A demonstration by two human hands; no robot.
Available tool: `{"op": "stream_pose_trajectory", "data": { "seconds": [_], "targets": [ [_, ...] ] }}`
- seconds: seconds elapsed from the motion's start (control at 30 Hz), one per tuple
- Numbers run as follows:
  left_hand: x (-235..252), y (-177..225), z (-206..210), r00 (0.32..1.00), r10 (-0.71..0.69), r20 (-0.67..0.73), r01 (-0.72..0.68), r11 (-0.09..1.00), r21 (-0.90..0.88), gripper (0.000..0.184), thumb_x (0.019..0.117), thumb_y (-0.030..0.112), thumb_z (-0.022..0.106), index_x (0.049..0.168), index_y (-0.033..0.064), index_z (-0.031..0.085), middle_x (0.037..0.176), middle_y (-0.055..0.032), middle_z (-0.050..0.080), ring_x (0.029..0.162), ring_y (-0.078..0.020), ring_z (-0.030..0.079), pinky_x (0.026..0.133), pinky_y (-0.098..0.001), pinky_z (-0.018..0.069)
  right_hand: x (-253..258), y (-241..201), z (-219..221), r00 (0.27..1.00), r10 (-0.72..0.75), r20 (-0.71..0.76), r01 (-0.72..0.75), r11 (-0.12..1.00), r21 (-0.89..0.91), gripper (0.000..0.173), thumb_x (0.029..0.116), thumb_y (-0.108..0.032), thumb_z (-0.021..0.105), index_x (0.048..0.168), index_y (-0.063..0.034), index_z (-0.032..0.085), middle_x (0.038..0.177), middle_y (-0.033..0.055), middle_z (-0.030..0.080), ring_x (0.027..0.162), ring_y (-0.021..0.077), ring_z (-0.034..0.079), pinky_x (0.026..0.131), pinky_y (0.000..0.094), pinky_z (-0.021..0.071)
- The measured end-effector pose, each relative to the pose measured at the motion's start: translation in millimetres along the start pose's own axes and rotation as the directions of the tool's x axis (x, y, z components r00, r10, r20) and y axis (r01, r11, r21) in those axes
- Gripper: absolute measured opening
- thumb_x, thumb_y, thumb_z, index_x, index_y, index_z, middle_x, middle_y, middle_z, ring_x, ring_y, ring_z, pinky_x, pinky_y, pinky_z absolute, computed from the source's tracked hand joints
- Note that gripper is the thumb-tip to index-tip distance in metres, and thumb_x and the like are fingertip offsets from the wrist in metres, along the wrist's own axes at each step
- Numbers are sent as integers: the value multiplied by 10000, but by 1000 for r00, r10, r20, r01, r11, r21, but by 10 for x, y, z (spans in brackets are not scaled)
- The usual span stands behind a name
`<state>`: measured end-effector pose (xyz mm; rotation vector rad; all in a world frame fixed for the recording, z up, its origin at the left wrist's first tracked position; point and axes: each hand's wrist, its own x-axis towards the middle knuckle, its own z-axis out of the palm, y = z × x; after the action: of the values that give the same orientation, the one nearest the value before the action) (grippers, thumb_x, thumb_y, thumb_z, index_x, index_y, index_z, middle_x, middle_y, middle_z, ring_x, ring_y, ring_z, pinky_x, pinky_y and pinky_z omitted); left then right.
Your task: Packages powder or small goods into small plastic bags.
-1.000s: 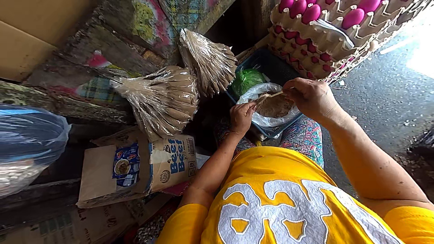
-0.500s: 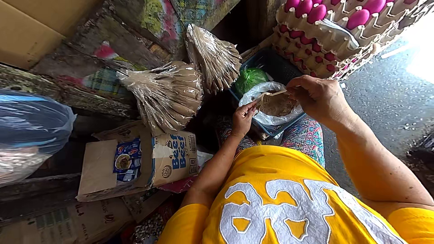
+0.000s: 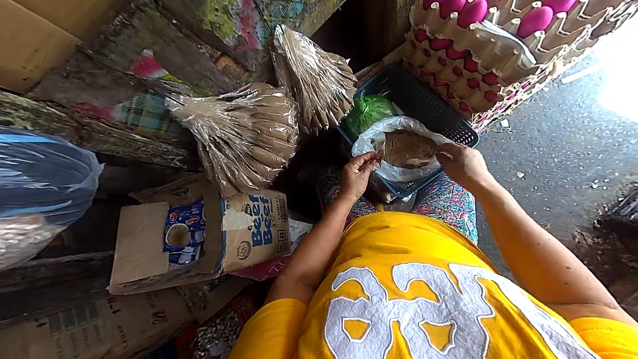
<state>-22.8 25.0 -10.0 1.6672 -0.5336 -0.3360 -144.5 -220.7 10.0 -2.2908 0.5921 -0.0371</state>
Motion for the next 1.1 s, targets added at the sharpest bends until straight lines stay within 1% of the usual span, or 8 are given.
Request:
{"op": "stream_pose_trajectory", "data": {
  "seconds": [0.07,0.17,0.27,0.5,0.63,0.87,1.0,1.1],
  "targets": [
    [-1,21,7,1000,15,12,-15,1000,19,230,994,15,610,1194,-67,688,1151,-172,715,1067,-146,687,987,-301,539,-39,-133,23,988,-149,-39,147,988,-54,274,1017,-148,603,1227,5,690,1359,284,591,1297,505,523,1054,686,408],
    [-3,22,28,999,37,28,-39,998,56,232,994,29,611,1193,-53,697,1152,-173,713,1071,-163,686,985,-313,540,-98,-554,-25,911,-395,-119,398,918,-1,254,977,-147,653,1195,-29,710,1389,240,588,1310,453,534,1071,619,437],
    [2,40,55,997,74,23,-76,991,110,230,996,41,609,1187,-37,712,1127,-165,717,1054,-164,679,967,-316,538,-64,-898,-31,841,-532,-100,531,846,-36,212,970,-173,656,1139,-65,727,1420,207,570,1369,427,485,1080,624,415],
    [-33,23,15,993,114,-14,-111,987,118,212,984,39,630,1159,-7,738,1084,-132,731,1043,-158,673,965,-317,532,61,-1167,44,848,-525,76,527,816,-237,166,968,-185,668,1033,-42,723,1460,194,537,1432,416,410,1032,622,413],
    [-61,13,-36,991,130,-26,-126,985,119,212,983,30,625,1157,0,743,1086,-121,736,1049,-165,664,974,-321,517,90,-1193,85,816,-566,119,577,785,-227,137,986,-112,615,956,-20,713,1406,191,579,1404,414,447,1027,626,416],
    [-130,-2,-112,969,248,-5,-232,914,332,205,958,13,635,1123,-24,751,1057,-169,740,1056,-280,668,995,-404,497,73,-1365,7,775,-624,101,629,747,-214,123,971,-65,615,907,-2,698,1355,199,607,1357,411,497,1022,621,418],
    [-161,-21,-174,970,241,24,-235,914,330,279,995,80,589,1230,6,718,1217,-159,704,1187,-278,622,1069,-426,451,62,-1335,28,733,-660,165,680,701,-215,119,968,-73,631,923,-19,727,1357,186,616,1362,403,500,1029,620,423],
    [-174,57,-156,962,269,37,-267,911,313,265,1022,112,576,1208,-7,723,1205,-161,707,1190,-273,619,1074,-409,445,42,-1353,-2,740,-656,150,672,709,-213,124,976,-86,632,933,-8,718,1366,188,612,1374,400,492,1043,614,414]
  ]
}}
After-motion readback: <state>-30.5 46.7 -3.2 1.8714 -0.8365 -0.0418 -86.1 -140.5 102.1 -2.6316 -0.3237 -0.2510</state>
